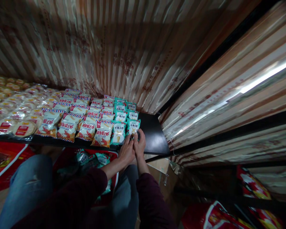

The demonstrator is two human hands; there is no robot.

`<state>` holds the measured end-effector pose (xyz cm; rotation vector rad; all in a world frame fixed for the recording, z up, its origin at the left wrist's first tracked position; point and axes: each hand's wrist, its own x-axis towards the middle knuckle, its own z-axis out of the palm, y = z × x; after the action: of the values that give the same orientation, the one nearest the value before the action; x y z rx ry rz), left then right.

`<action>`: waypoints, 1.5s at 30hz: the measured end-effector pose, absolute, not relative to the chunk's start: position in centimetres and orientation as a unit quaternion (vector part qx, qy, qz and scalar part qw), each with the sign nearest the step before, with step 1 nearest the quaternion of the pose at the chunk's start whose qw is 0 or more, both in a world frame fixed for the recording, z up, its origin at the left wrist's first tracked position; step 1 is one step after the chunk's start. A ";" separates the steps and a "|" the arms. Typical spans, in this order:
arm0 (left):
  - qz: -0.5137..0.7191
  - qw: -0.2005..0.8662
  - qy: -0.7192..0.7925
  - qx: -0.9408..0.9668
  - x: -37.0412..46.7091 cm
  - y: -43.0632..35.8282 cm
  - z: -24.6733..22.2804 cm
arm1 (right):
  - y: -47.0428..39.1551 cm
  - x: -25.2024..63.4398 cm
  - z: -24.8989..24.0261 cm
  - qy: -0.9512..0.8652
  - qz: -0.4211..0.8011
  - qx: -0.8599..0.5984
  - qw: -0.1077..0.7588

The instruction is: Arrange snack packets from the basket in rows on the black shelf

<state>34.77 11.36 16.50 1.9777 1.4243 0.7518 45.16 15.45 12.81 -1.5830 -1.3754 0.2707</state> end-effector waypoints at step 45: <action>0.264 0.102 0.527 0.801 31.2 9.0 13.5 | 15.3 43.2 11.6 -0.606 0.045 -0.716 0.344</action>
<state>31.19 8.97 13.50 2.3645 1.5564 0.7801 43.19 15.26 11.62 -1.8589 -1.5742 0.1169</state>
